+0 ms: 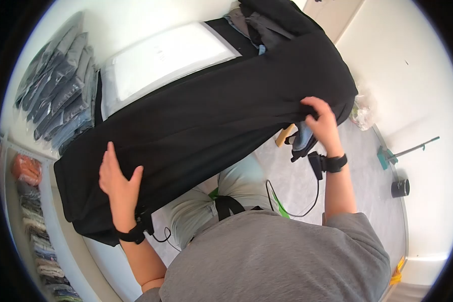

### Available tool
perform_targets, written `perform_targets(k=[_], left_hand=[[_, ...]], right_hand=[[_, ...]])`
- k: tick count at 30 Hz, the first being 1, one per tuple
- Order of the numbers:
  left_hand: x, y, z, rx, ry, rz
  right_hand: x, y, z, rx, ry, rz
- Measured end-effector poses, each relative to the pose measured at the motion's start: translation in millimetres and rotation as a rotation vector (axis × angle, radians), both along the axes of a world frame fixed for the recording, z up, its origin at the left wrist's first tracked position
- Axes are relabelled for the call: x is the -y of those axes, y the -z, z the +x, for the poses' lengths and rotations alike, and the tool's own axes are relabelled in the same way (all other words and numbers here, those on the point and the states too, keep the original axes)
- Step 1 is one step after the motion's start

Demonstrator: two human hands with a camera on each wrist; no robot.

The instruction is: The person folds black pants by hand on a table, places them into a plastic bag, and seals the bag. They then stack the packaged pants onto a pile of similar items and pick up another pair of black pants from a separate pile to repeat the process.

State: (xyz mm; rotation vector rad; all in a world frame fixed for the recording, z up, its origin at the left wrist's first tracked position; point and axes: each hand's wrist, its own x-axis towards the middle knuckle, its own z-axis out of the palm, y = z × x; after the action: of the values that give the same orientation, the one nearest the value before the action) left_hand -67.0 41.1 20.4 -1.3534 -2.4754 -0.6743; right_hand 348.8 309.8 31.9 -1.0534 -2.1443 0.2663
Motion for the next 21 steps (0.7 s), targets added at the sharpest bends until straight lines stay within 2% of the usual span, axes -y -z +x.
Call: perform_targets(k=[2,5,6,7,8,9,10,11,13,14,15,17,18,19,21], left_hand=[[2.2,-13.4,-5.1,-0.017,-0.006,0.053],[7.9,-14.5,-16.7,0.165,0.098,0.072],[9.7,-16.2,-13.9,0.165,0.106,0.072],[10.9,-25.3,-5.9,0.281,0.067,0.069],[13.0,-30.6,-1.1,0.397,0.025,0.067],[18.2,-29.9,-2.0,0.400,0.026,0.068],[26.2,-27.6,-4.2,0.305,0.167,0.077],[34.2,-26.8,-5.2,0.209,0.301,0.082],[47.7,-31.3,1.1,0.306,0.405,0.028],[51.6,-32.9,10.4,0.259,0.432,0.074],[58.2,-38.3,17.5,0.238,0.436,0.005],[69.7,-42.9,25.3,0.275,0.488,-0.110],[77.0,-46.8,22.6,0.297,0.557,-0.144],[86.0,-46.2,17.3,0.299,0.535,-0.151],[105.2,-40.4,1.9,0.423,0.579,0.005]], right_hand=[[-7.8,-19.1,21.3,-0.119,0.199,0.090],[-47.1,-15.2,67.8,-0.232,0.618,0.152],[-57.9,-11.0,75.3,-0.358,0.670,0.084],[-67.0,-8.1,80.9,-0.486,0.717,0.017],[-73.5,-8.0,85.8,-0.486,0.720,0.021],[-79.4,-7.6,90.1,-0.736,0.628,-0.231],[-86.1,-6.0,94.7,-0.975,0.517,-0.489],[-98.2,-0.7,104.3,-0.969,0.512,-0.497],[-123.8,13.4,127.7,-1.226,0.429,-0.659],[-127.0,11.3,131.6,-1.312,0.308,-0.721],[-142.2,14.9,148.7,-1.341,0.306,-0.836],[-136.1,3.8,128.1,-1.487,0.211,-0.902],[-141.6,3.2,127.0,-1.534,0.219,-0.939],[-146.3,-0.3,127.4,-1.581,0.229,-0.972],[-152.2,-1.2,129.3,-1.532,0.174,-0.902]])
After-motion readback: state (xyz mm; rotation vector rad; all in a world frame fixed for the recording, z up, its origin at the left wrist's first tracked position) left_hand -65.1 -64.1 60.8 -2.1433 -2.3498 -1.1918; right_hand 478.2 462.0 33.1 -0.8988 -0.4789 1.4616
